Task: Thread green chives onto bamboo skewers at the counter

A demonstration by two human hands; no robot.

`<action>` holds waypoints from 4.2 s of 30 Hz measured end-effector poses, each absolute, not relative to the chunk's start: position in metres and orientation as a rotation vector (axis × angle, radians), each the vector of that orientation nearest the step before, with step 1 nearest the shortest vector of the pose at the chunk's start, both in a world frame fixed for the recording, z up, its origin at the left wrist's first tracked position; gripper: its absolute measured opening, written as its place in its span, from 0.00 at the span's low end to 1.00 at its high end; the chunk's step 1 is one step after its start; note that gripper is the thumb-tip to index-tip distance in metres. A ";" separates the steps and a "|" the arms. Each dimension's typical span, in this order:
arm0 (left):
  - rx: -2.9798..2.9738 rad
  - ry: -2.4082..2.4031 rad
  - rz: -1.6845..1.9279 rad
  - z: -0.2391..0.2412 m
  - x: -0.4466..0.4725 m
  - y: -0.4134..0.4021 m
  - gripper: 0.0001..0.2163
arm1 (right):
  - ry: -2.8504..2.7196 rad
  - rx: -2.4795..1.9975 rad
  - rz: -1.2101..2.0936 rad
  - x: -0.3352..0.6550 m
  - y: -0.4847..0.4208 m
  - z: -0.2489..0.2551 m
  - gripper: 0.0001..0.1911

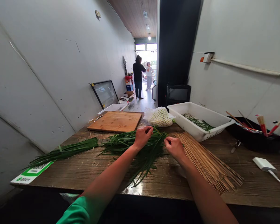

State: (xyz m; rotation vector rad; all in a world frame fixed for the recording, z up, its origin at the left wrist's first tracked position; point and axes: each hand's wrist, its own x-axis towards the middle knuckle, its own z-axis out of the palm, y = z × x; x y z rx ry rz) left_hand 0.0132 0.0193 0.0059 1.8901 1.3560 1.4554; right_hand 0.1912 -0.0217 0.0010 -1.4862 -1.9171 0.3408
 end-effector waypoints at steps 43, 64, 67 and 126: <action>2.538 1.476 0.799 0.010 0.000 0.016 0.07 | -1.865 -1.352 0.401 0.193 -0.027 0.010 0.16; 2.539 1.337 0.541 0.016 0.004 0.007 0.07 | -1.849 -1.337 0.386 0.190 -0.028 0.010 0.15; 2.388 1.322 0.732 0.014 0.006 0.012 0.06 | -1.852 -1.338 0.371 0.191 -0.028 0.011 0.15; 2.084 1.446 1.419 0.008 0.008 0.018 0.06 | -1.941 -1.442 0.451 0.193 -0.020 0.000 0.18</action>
